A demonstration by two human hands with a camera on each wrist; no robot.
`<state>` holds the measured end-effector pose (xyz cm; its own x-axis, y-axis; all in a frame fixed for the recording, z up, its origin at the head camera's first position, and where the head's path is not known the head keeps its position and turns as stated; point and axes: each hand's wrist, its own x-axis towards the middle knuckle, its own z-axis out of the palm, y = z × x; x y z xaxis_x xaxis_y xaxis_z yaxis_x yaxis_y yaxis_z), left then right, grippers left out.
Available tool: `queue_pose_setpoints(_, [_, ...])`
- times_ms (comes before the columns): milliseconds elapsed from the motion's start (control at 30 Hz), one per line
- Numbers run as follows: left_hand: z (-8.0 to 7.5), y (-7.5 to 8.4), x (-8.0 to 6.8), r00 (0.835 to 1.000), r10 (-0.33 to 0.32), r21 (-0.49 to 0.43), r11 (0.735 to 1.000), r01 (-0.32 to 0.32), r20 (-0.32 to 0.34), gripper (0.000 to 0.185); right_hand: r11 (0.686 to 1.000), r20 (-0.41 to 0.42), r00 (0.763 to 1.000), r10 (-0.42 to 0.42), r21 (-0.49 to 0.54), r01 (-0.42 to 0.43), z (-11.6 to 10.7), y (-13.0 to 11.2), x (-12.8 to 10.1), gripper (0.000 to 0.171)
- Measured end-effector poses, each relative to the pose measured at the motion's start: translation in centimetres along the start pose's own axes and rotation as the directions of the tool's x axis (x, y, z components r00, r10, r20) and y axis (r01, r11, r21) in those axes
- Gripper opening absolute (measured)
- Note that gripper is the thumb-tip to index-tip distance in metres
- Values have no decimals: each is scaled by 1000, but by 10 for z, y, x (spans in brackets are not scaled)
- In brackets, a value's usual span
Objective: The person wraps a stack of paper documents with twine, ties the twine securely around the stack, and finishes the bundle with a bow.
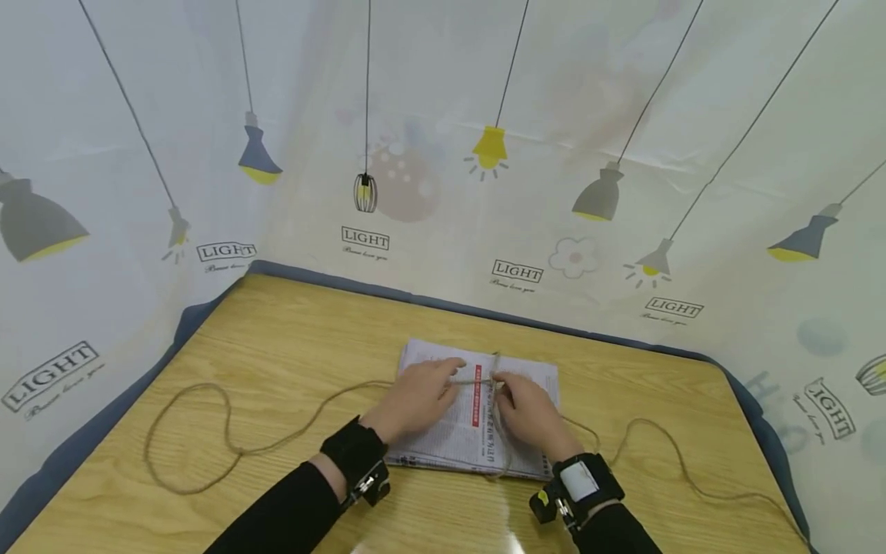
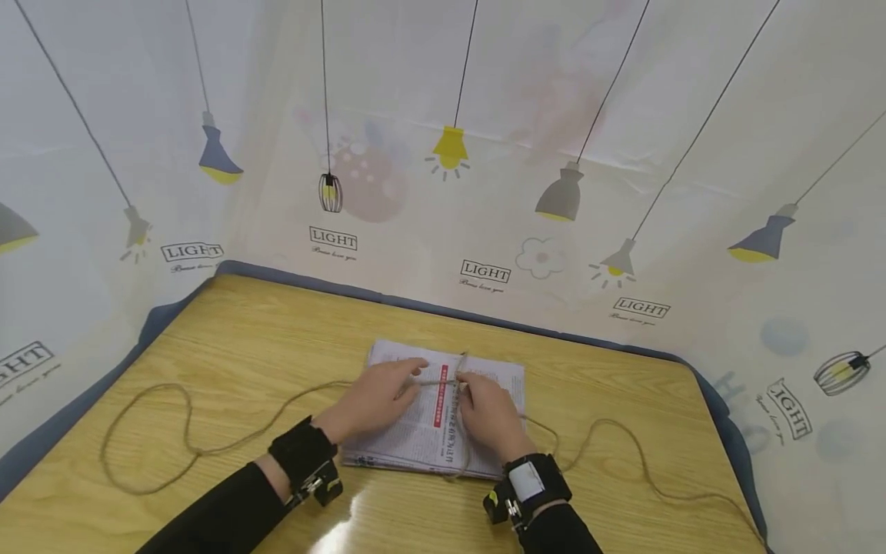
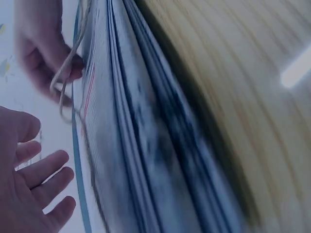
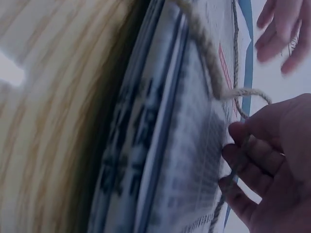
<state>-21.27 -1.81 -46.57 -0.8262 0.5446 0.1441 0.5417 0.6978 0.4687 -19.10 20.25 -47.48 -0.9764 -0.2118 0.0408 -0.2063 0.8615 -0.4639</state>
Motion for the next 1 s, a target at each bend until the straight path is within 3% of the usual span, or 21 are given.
queue_pose_setpoints(133, [15, 15, 13, 995, -32, -71, 997, 39, 94, 50, 993, 6, 998, -63, 101, 62, 4, -3, 1, 28])
queue_pose_setpoints(233, [20, 22, 17, 994, -29, -64, 997, 36, 109, 53, 984, 13, 995, -100, 148, 97, 5, 0, -1, 29])
queue_pose_setpoints(367, [22, 29, 20, 996, -18, -17, 1000, 20, 85, 50, 978, 28, 995, -92, 192, 85, 4, 3, -3, 28])
queue_pose_setpoints(467, [23, 32, 20, 995, -47, -5, 999, 48, 84, 44, 975, 44, 997, -71, 213, 60, 4, 4, -3, 27])
queue_pose_setpoints(667, [27, 32, 20, 985, -91, -126, 986, 110, 144, 42, 956, 83, 996, -39, 293, 13, 2, 6, -5, 26])
queue_pose_setpoints(800, [28, 30, 21, 984, -42, -212, 974, 79, 174, 60, 944, 108, 994, 18, 327, -52, 2, 9, -5, 25])
queue_pose_setpoints(900, [30, 28, 20, 987, -9, -185, 982, 39, 160, 71, 937, 118, 991, 58, 337, -95, 3, 8, -5, 24])
queue_pose_setpoints(1000, [32, 29, 19, 993, 6, -122, 992, 9, 115, 67, 938, 129, 990, 54, 332, -95, 4, 8, -5, 24])
